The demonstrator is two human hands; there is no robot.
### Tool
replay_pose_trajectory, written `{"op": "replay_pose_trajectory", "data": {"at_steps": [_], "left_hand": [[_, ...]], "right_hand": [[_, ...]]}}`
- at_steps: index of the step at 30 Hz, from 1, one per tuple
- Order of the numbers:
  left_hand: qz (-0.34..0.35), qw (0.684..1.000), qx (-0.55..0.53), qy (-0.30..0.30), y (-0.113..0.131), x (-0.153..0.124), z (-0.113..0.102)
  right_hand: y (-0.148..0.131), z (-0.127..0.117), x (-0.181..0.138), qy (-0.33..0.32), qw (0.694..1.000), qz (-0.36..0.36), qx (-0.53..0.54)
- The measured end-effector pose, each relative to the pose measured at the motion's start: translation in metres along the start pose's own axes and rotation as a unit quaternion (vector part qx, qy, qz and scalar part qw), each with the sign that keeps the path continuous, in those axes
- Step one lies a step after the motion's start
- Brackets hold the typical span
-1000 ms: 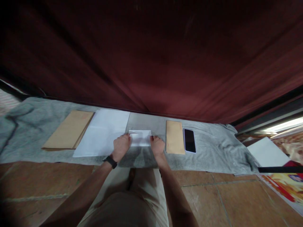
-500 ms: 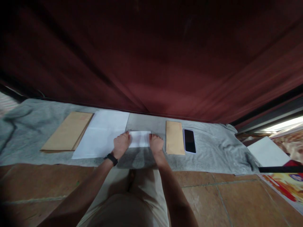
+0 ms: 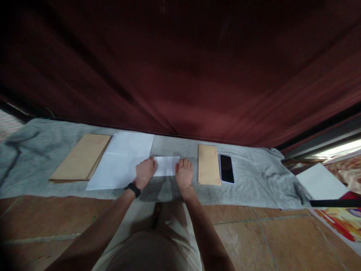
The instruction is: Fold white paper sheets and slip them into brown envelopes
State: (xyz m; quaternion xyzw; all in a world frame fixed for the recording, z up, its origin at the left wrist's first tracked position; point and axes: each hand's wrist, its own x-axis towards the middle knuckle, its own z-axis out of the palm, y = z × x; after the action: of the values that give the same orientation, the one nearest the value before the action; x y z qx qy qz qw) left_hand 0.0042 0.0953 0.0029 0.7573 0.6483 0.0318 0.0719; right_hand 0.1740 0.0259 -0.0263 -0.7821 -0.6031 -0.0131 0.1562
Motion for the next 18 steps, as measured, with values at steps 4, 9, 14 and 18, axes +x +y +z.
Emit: {"op": "replay_pose_trajectory", "data": {"at_steps": [4,9,14,18], "left_hand": [[0.002,1.000,-0.001,-0.012,0.000,0.001,0.000],[-0.004,1.000,-0.001,-0.014,0.000,0.000,-0.007],[0.081,0.995,-0.029,0.056,0.009,-0.023,-0.011],[0.231,0.967,-0.086,0.069,0.014,-0.051,0.013]], "right_hand": [[-0.002,0.015,-0.020,0.029,0.994,-0.090,0.058],[-0.003,0.023,-0.030,0.004,0.994,-0.094,0.051],[-0.005,0.021,-0.031,0.004,0.994,-0.094,0.054],[-0.004,0.021,-0.032,0.005,0.993,-0.099,0.058]]}}
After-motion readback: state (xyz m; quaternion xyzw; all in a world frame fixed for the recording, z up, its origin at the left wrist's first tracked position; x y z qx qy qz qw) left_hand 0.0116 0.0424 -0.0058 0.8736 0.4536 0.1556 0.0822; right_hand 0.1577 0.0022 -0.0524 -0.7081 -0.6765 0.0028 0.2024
